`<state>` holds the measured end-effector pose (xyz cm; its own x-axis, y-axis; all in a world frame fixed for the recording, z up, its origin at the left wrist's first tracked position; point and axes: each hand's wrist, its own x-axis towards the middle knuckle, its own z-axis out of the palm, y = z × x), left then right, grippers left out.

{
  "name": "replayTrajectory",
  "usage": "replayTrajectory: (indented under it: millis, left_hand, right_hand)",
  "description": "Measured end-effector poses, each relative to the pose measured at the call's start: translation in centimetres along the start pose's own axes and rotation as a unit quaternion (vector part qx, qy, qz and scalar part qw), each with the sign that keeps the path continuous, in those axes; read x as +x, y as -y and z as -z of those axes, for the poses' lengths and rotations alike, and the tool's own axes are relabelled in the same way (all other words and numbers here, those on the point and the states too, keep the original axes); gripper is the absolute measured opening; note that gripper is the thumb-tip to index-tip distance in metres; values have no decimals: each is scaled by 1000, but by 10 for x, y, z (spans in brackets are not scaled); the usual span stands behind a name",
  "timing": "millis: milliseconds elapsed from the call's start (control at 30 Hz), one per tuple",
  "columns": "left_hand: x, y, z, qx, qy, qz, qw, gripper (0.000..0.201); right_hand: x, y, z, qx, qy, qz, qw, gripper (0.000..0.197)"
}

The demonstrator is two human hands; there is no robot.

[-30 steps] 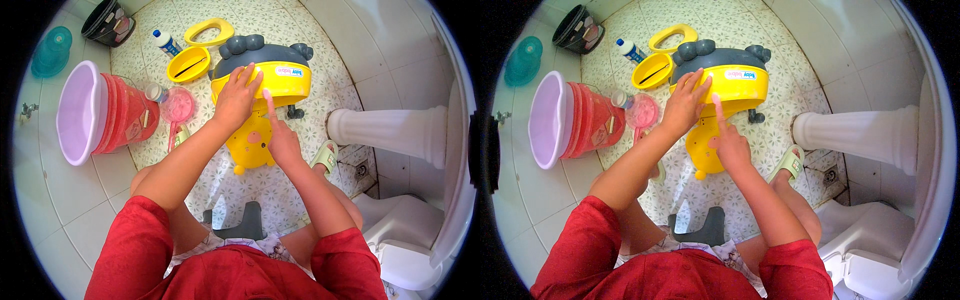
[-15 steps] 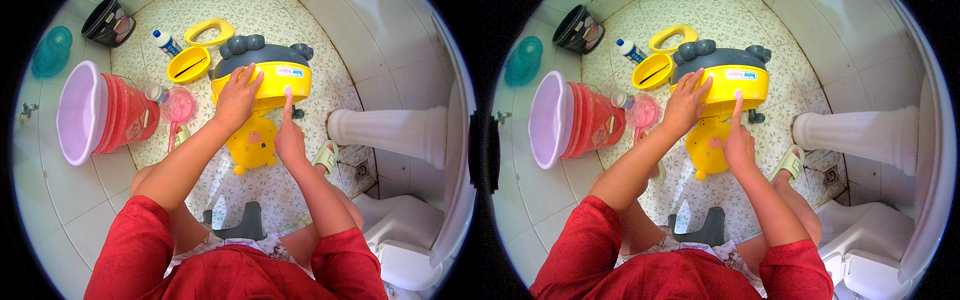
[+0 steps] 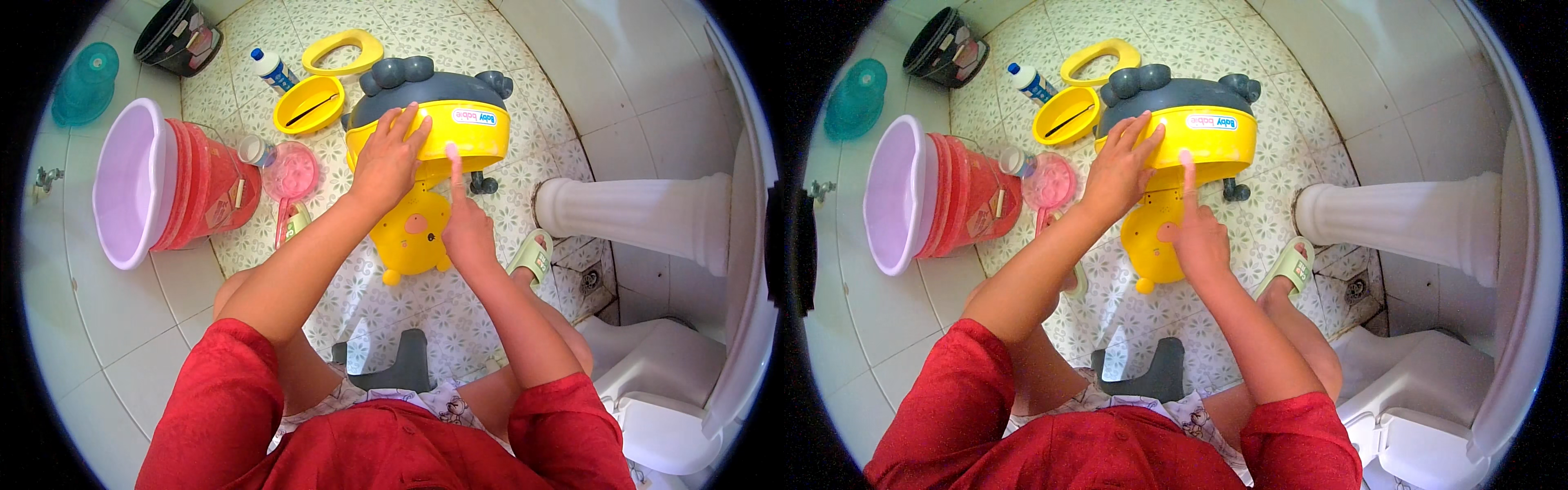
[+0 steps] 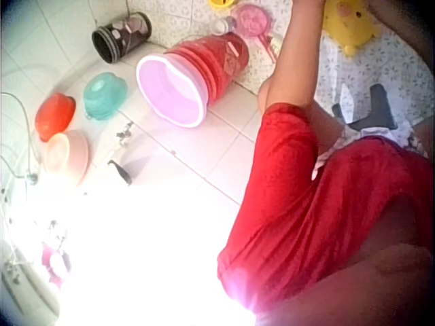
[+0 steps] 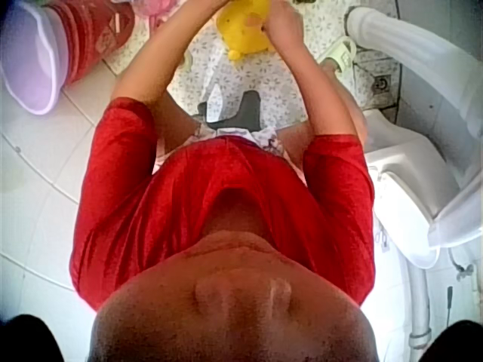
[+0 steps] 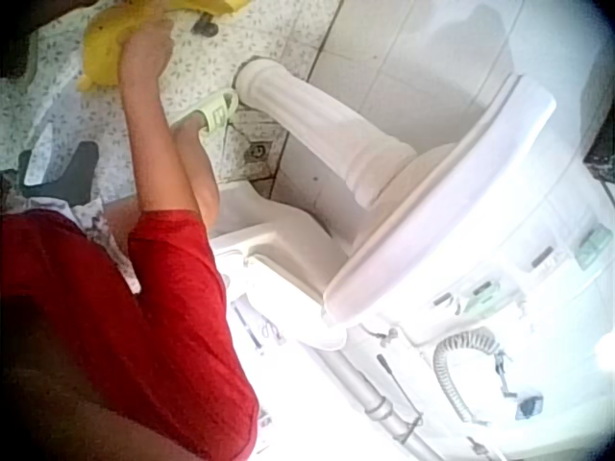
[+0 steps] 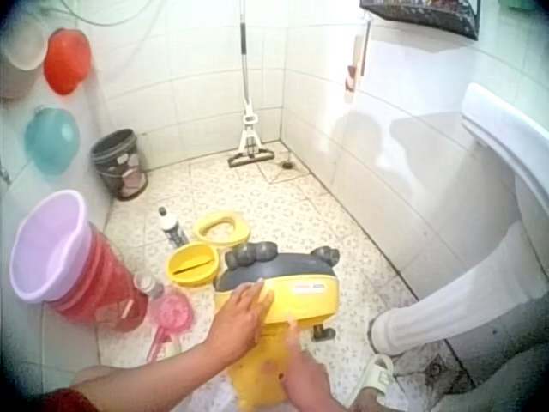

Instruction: The person scrubs a yellow and grey baby training chair with a toothbrush and rinses a pink scoop in a basin of water.

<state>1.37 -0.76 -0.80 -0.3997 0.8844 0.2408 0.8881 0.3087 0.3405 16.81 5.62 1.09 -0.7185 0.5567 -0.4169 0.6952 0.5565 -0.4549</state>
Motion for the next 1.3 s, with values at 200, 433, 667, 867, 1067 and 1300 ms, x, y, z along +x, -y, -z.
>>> replayTrajectory:
  millis: [200,433,667,867,1067,1300]
  left_hand:
    - [1,-1,0,-1,-1,0,1000,67]
    - [2,0,-2,-3,-5,-5,1000,67]
    - [1,0,-1,-2,-5,-6,1000,67]
    - [2,-1,-1,-4,-4,-5,1000,67]
    - [2,-2,-1,3,1,3,1000,67]
    - [2,-1,-2,-2,-11,-3,1000,66]
  right_hand:
    - [2,-8,-1,77,-67,-47,994,118]
    - [3,-6,-7,41,-7,9,999,113]
    - [1,0,4,39,-18,-35,998,109]
    - [9,-13,-2,88,-63,-74,991,118]
    - [2,-2,2,99,-34,-42,994,112]
    - [1,-2,-8,-24,33,17,999,109]
